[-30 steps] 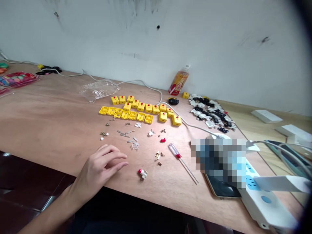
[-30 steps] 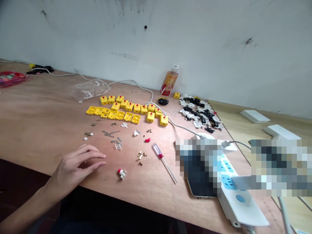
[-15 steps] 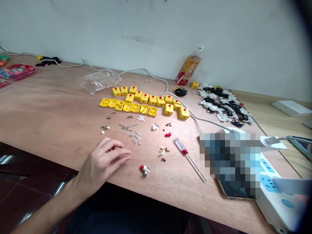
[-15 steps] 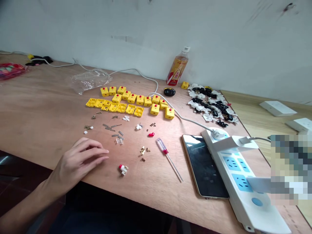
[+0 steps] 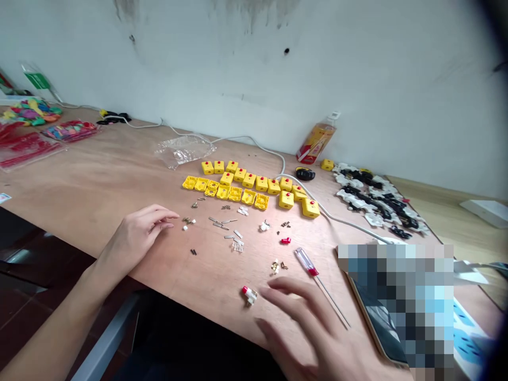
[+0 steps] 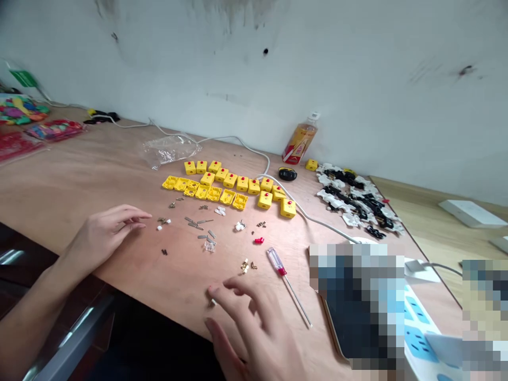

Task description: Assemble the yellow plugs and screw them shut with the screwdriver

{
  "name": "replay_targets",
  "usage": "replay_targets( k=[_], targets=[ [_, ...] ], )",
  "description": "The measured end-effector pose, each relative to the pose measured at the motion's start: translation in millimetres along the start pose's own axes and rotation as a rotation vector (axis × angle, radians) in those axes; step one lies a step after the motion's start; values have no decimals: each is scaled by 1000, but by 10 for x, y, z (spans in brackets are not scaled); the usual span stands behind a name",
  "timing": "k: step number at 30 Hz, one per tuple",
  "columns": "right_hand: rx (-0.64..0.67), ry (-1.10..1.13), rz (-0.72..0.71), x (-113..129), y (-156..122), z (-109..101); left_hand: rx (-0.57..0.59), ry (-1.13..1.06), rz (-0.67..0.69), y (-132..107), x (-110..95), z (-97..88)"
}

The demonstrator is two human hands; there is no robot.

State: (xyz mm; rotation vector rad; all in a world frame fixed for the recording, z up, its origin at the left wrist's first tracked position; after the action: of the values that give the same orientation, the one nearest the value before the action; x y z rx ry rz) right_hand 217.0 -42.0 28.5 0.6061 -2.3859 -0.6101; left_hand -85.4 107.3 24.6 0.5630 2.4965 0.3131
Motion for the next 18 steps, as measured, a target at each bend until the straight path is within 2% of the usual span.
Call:
replay_targets(
  k=[2,4,7,9,14,18],
  targets=[
    [113,-13,-57,-42,94,216,7,9,-10,105,68,-15],
    [137,-4,-82,-80,107,351,22,13,31,253,93,-24],
    [120,-4,-88,-116,42,411,26,74,150,539,44,1],
    [91,-25,-78,-124,-1,391,50,111,207,743,-45,90],
    [75,32,-29,-111,-22,357,198,170,364,1148,-520,586],
    [85,62,-5,-110,-45,369,270,212,467,1399,-925,968]
  ],
)
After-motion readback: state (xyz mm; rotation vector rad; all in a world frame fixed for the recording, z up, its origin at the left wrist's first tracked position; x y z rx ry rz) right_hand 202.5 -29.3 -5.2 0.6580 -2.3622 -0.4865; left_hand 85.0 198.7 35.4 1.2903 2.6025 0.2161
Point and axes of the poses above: each hand's wrist, its own y-axis towards the middle knuckle, its own z-axis out of the palm, x = y × z, the point moved 4 cm from there along y, towards the middle knuckle, and after that the axes turned 4 degrees about -z, right-handed, at the moved point
